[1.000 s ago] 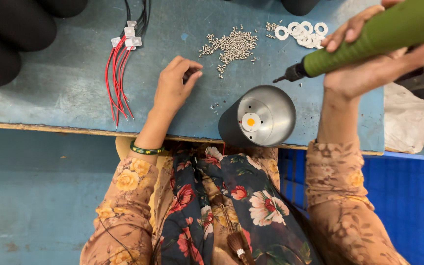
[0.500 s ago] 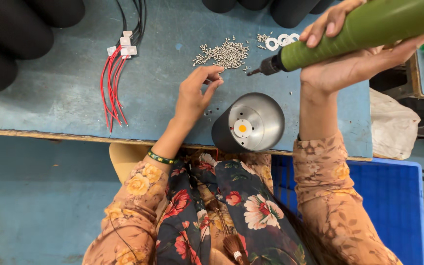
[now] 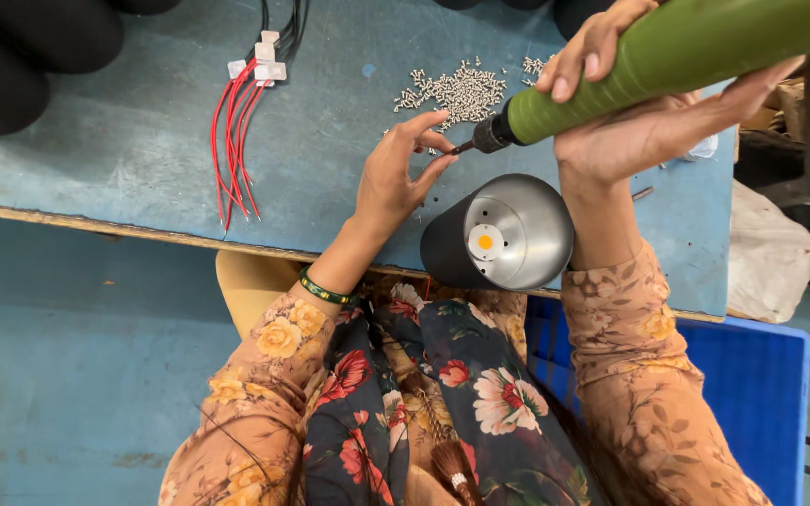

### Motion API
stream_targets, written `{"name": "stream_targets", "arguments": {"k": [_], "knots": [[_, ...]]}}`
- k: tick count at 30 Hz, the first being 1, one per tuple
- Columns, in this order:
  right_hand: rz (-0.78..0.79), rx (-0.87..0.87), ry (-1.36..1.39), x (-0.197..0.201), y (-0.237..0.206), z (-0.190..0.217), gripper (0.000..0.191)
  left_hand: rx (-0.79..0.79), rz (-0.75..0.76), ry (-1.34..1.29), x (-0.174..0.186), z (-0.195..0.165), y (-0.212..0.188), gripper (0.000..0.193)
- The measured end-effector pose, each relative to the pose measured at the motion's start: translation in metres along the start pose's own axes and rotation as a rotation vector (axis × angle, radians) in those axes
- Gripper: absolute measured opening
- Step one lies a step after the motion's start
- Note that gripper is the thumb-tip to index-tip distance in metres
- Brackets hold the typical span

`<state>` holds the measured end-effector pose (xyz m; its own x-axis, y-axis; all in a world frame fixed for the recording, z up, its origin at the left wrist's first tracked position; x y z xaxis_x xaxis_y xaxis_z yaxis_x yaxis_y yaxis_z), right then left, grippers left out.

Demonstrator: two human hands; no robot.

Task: The person picks a black cylindrical lamp housing from the bench, threads the red and black wires through the base, attaches an LED module to the wires, seats the LED inside the housing, and uses an electric screwdriver to drive screws securing the LED module, then sets the assembled unit aside.

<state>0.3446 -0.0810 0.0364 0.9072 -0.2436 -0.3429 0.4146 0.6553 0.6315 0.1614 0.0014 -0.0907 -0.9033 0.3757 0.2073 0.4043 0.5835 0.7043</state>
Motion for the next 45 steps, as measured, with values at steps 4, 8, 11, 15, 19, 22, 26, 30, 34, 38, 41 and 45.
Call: {"name": "stream_targets", "arguments": {"k": [4, 8, 11, 15, 19, 22, 26, 30, 34, 38, 41, 45], "knots": [[-0.013, 0.010, -0.051, 0.004, -0.001, 0.003, 0.093, -0.003, -0.013, -0.033, 0.000, 0.000, 0.000, 0.060], [-0.003, 0.028, -0.054, 0.003, 0.001, 0.004, 0.092, -0.013, -0.018, -0.022, 0.001, -0.001, 0.001, 0.060], [0.018, 0.031, -0.072, -0.001, 0.003, 0.005, 0.092, -0.002, -0.011, -0.005, 0.003, -0.002, 0.001, 0.061], [0.027, 0.052, -0.099, -0.007, 0.003, 0.006, 0.092, -0.055, 0.004, 0.056, 0.005, -0.006, 0.002, 0.067], [0.066, 0.099, -0.127, 0.001, 0.006, 0.012, 0.090, -0.028, 0.025, -0.018, 0.007, -0.005, 0.001, 0.071], [-0.011, 0.134, -0.134, 0.030, 0.007, 0.028, 0.083, 0.091, 0.065, -0.176, 0.012, 0.002, -0.004, 0.066], [-0.054, 0.102, -0.275, 0.081, -0.005, 0.071, 0.061, 0.112, 0.088, -0.265, 0.017, 0.004, -0.012, 0.064], [0.101, 0.085, -0.234, 0.098, -0.024, 0.105, 0.040, 0.049, 0.087, -0.231, 0.022, -0.008, -0.007, 0.061], [0.500, 0.042, 0.037, 0.072, -0.023, 0.106, 0.019, -0.058, 0.118, -0.203, 0.048, -0.050, 0.009, 0.046], [0.833, -0.051, 0.294, 0.035, -0.016, 0.066, 0.020, -0.343, 0.459, -0.063, 0.069, -0.116, 0.021, 0.051], [0.503, -0.098, 0.242, 0.024, -0.029, 0.065, 0.047, -0.412, 0.725, 0.190, 0.047, -0.149, 0.023, 0.056], [0.173, -0.157, 0.130, 0.015, -0.050, 0.064, 0.090, -0.455, 0.942, 0.434, 0.029, -0.154, 0.033, 0.059]]}}
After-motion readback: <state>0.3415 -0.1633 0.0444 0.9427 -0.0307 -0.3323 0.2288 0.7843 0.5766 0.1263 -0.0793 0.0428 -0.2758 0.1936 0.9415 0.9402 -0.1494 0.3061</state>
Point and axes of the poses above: each hand's wrist, its own y-axis towards the middle knuckle, its own x-axis out of the back of the hand, z = x × y, the point moved 4 cm from there along y, towards the middle knuckle, and after that the axes turned 2 degrees about -z, right-handed, at the moved point
